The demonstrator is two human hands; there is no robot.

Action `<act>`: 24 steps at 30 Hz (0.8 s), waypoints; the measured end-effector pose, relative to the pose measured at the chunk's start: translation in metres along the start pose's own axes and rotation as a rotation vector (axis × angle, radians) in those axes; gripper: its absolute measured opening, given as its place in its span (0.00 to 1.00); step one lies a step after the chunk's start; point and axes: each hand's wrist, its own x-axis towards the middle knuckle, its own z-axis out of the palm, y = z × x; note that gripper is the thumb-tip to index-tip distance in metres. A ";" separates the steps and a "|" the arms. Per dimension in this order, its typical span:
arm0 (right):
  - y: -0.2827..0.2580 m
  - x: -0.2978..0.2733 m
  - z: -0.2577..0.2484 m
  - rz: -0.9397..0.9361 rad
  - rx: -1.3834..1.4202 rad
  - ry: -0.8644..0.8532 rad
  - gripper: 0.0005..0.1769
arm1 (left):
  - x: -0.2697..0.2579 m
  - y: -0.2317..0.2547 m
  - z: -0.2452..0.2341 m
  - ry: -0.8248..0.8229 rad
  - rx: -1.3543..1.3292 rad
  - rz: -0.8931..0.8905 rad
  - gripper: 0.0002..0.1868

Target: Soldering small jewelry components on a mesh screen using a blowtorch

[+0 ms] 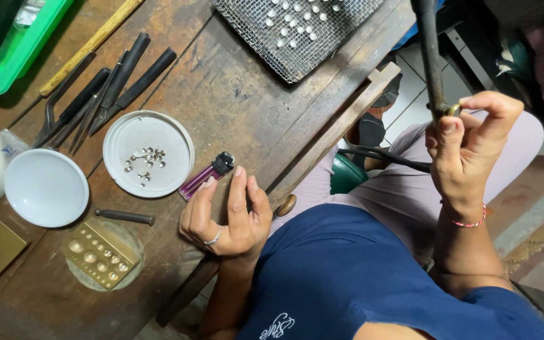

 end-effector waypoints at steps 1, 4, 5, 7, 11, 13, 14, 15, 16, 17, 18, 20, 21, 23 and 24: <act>0.000 -0.008 -0.003 0.002 0.001 -0.001 0.12 | 0.001 0.000 -0.001 -0.002 0.001 0.000 0.10; 0.003 -0.029 -0.013 0.075 -0.013 0.018 0.11 | 0.004 0.001 -0.001 -0.004 -0.012 0.000 0.10; 0.005 -0.037 -0.015 0.095 -0.004 0.025 0.11 | 0.004 0.001 -0.001 -0.001 -0.011 0.005 0.10; 0.009 -0.051 -0.019 0.120 0.002 0.033 0.10 | 0.004 0.001 -0.002 -0.002 -0.013 0.011 0.10; 0.019 -0.052 -0.017 0.072 0.065 0.026 0.12 | 0.003 0.001 0.000 -0.001 -0.012 0.012 0.10; 0.019 -0.046 -0.013 0.043 0.076 0.015 0.12 | 0.001 0.000 -0.001 0.003 -0.005 0.007 0.10; 0.019 -0.040 -0.011 0.019 0.073 0.018 0.12 | 0.001 0.000 -0.001 0.003 -0.008 0.007 0.10; 0.018 -0.034 -0.008 -0.005 0.070 0.021 0.12 | 0.001 0.000 -0.001 0.003 -0.010 0.007 0.10; 0.011 -0.026 -0.005 -0.008 0.069 0.020 0.12 | 0.002 0.000 -0.001 0.006 -0.011 0.005 0.10; 0.004 -0.018 -0.002 -0.045 0.064 0.064 0.14 | 0.002 0.000 -0.001 0.009 -0.010 0.005 0.10; -0.003 -0.012 0.002 -0.075 0.060 0.107 0.15 | 0.002 0.000 -0.002 0.007 -0.008 0.006 0.10; -0.012 -0.008 0.001 -0.060 0.023 0.162 0.16 | 0.002 0.000 -0.002 0.008 -0.013 0.008 0.11; -0.016 -0.006 0.000 -0.046 -0.015 0.218 0.16 | 0.003 0.000 -0.002 0.010 -0.020 0.010 0.11; -0.025 -0.006 -0.001 -0.056 -0.039 0.199 0.16 | 0.004 0.001 -0.001 0.014 -0.018 0.002 0.11; -0.029 -0.008 -0.002 -0.056 -0.062 0.178 0.16 | 0.004 0.001 -0.003 0.009 -0.015 -0.004 0.11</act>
